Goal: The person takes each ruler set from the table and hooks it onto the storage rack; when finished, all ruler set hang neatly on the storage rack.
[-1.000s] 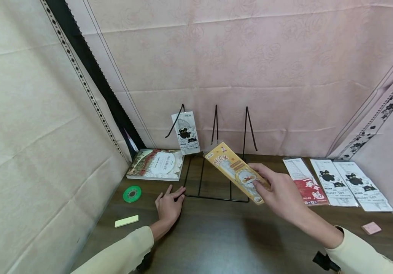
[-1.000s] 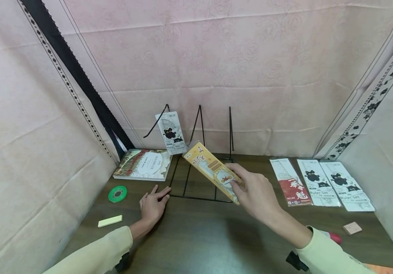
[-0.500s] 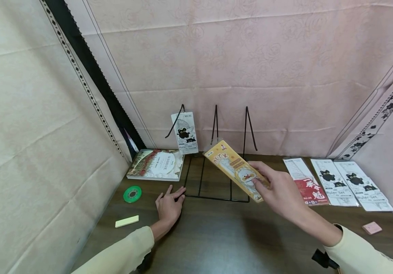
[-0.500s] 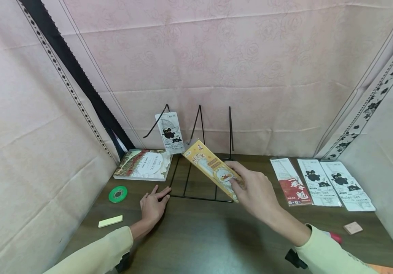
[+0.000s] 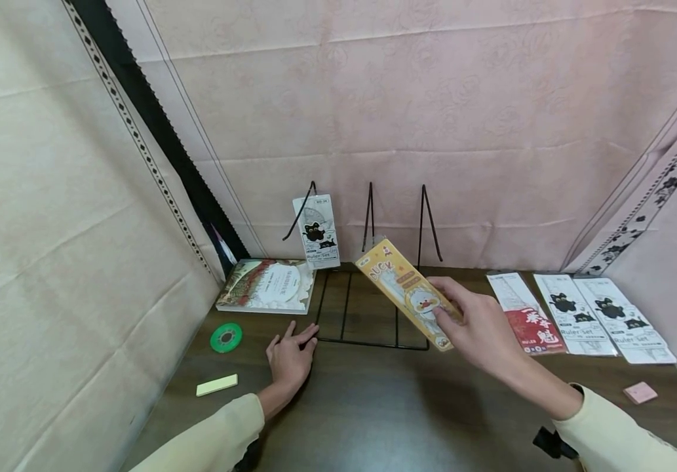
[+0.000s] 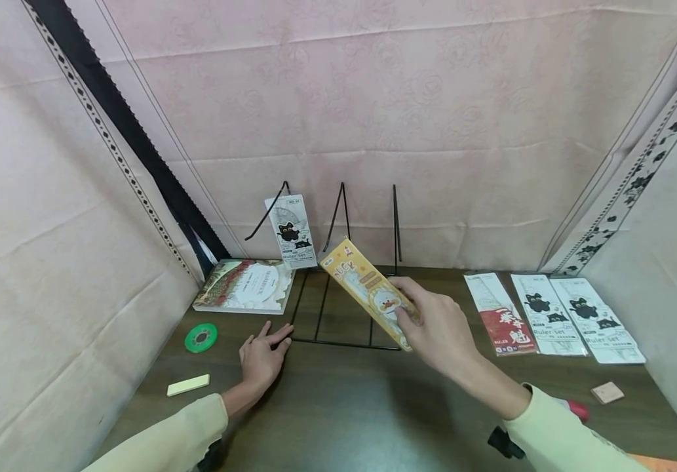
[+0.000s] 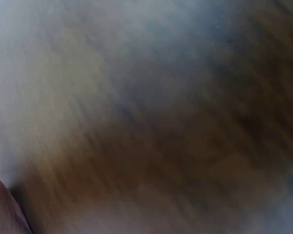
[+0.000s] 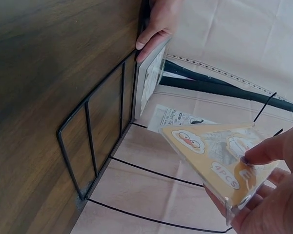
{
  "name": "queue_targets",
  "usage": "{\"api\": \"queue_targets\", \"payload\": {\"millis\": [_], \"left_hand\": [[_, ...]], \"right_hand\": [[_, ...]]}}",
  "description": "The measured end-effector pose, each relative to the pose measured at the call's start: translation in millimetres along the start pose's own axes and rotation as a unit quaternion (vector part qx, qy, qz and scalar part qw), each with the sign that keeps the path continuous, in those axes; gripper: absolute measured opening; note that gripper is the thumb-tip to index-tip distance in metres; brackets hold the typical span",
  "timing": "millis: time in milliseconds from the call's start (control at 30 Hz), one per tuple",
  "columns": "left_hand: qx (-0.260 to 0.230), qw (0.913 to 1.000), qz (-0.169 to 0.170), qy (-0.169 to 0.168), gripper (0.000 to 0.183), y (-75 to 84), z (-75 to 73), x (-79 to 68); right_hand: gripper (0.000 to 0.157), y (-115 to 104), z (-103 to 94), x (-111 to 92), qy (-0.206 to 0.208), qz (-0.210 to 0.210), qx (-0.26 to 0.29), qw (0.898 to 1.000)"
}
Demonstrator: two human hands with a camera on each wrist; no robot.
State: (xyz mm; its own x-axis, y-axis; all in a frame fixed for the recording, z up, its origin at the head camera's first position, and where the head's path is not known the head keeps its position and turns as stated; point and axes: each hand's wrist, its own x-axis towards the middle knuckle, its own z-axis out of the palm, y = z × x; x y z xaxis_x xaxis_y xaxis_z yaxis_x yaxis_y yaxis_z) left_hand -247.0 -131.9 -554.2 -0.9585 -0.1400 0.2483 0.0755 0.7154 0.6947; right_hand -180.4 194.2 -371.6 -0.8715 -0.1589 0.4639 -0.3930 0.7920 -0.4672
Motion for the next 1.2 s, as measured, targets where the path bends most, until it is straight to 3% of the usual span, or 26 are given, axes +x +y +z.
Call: {"api": "queue_targets", "payload": {"millis": [233,733,1033,1200], "left_hand": [[-0.006,0.9999,0.008,0.010,0.030,0.5,-0.3,-0.2],[-0.015,0.9999,-0.007,-0.005,0.030,1.2,-0.3,-1.5],[-0.010,0.9999,-0.007,-0.002,0.029,-0.1,0.9,-0.5],[-0.009,0.9999,-0.004,0.002,0.029,0.9,-0.3,-0.1]], "right_hand": [[0.046,6,7.6,9,-0.011,0.008,0.020,1.000],[0.038,22,28.3,31,-0.056,0.020,0.106,0.993],[0.036,31,48.0,43,-0.106,0.052,0.225,0.967],[0.033,31,57.2,51,-0.115,0.073,0.254,0.958]]}}
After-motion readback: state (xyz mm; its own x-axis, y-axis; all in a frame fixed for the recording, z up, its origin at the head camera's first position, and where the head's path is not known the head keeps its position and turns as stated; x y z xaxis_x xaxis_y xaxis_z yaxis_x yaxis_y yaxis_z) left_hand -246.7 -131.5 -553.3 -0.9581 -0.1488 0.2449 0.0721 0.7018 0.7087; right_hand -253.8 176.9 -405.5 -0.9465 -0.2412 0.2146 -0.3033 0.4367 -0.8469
